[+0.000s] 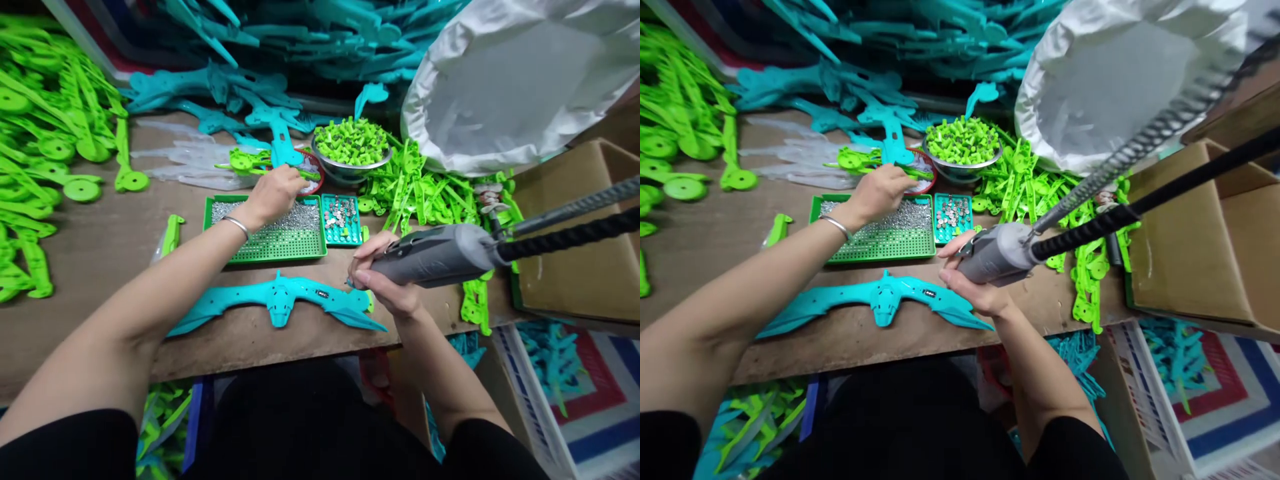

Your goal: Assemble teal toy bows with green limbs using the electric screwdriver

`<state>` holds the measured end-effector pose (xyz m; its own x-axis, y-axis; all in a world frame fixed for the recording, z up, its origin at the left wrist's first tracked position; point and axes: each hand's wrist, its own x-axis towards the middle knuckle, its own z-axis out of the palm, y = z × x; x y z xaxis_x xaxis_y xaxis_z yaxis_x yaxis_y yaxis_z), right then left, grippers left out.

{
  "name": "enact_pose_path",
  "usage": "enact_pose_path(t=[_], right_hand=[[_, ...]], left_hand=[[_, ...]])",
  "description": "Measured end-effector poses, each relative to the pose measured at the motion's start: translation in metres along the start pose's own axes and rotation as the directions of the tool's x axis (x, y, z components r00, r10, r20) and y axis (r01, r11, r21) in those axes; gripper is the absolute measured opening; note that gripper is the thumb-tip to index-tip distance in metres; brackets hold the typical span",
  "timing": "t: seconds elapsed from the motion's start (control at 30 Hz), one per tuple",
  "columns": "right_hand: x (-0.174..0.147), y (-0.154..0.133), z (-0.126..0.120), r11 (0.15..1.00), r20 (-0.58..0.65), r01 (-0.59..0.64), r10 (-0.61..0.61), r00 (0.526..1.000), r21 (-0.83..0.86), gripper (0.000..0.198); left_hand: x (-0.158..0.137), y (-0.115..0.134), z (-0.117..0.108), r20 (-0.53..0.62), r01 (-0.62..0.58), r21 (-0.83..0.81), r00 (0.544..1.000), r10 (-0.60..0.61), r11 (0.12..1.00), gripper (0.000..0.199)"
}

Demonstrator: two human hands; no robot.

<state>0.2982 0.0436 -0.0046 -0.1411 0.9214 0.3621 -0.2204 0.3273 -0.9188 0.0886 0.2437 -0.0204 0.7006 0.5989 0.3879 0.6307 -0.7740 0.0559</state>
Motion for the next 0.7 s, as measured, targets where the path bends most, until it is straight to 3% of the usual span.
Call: enact_pose_path(t=[0.1,0.23,0.33,0.57,0.7], right_hand=[[0.001,0.002,0.002,1.000,0.015,-0.005,0.005,1.000,0.012,0.025],[0.003,0.004,0.003,1.000,0.012,-0.010,0.010,1.000,0.006,0.024],[0.003,0.004,0.004,1.000,-0.004,-0.002,0.002,1.000,0.008,0.024],[0.003,0.004,0.001,1.000,0.010,0.018,-0.018,1.000,0.006,0.025],[0.005,0.000,0.001,1.000,-0.008,0.014,-0.014,1.000,-0.004,0.024]], left_hand=[[0.001,0.000,-0.010,-0.039,0.087,-0.039,0.995,-0.089,0.995,0.028],[0.001,0.017,-0.014,0.146,0.016,0.063,0.989,-0.025,0.998,0.023],[0.003,0.033,-0.005,0.203,0.025,0.111,0.978,-0.048,0.993,0.028],[0.007,0.054,0.014,0.057,0.267,0.087,0.960,-0.273,0.960,0.030],[0.003,0.056,0.009,-0.027,0.270,0.018,0.963,-0.270,0.963,0.028]])
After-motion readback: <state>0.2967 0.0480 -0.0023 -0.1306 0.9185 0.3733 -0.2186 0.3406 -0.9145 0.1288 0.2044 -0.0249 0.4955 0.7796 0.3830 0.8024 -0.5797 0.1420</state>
